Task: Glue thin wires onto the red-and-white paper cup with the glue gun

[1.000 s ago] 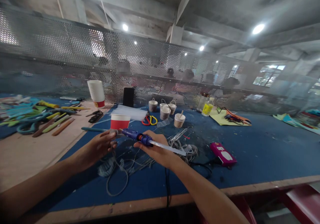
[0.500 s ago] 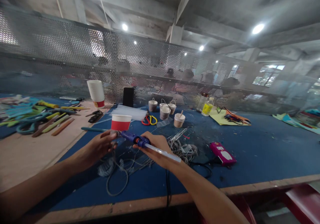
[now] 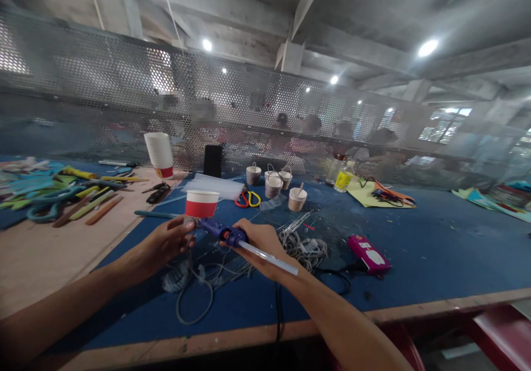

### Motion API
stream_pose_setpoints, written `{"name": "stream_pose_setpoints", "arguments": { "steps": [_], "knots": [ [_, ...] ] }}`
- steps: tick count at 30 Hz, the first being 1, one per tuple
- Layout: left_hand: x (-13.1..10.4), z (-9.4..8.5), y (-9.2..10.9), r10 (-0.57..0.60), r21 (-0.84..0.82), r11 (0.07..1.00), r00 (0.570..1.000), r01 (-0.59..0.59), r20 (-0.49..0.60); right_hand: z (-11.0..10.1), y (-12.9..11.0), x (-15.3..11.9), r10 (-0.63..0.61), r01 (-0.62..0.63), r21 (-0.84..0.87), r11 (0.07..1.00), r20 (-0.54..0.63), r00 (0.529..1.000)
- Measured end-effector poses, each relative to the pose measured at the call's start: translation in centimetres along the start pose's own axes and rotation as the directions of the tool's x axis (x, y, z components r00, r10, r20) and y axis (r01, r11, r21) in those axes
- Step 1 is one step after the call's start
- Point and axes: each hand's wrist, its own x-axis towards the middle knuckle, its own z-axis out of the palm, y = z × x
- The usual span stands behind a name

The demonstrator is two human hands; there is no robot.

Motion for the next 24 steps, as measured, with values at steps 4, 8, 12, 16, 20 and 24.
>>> {"name": "stream_pose_setpoints", "arguments": {
  "steps": [4, 8, 12, 16, 20, 24],
  "knots": [
    [0.08, -0.1, -0.1, 0.0, -0.004, 1.0, 1.0, 0.0, -0.003, 0.05, 0.18, -0.12, 0.014, -0.014, 0.002, 1.0, 0.003, 1.0],
    [0.09, -0.12, -0.13, -0.002, 0.0, 1.0, 1.0, 0.002, 0.003, 0.28, 0.52, -0.12, 0.006, -0.006, -0.008, 1.0, -0.013, 1.0],
    [-0.08, 0.17, 0.12, -0.009, -0.009, 1.0, 1.0, 0.009, -0.026, 0.28, 0.54, -0.04, -0.007, 0.007, -0.007, 1.0, -0.019, 1.0],
    [-0.08, 0.23, 0.18, -0.014, -0.014, 1.0, 1.0, 0.013, -0.024, 0.17, 0.48, 0.0, -0.013, 0.013, -0.007, 1.0, -0.019, 1.0],
    [0.06, 0.03, -0.01, -0.007, -0.014, 1.0, 1.0, 0.007, -0.006, 0.13, 0.44, -0.03, -0.014, 0.014, -0.016, 1.0, -0.018, 1.0],
    [0.08, -0.13, -0.1, -0.015, -0.013, 1.0, 1.0, 0.015, -0.011, 0.14, 0.42, -0.08, -0.024, 0.024, -0.002, 1.0, -0.032, 0.999]
  ]
}}
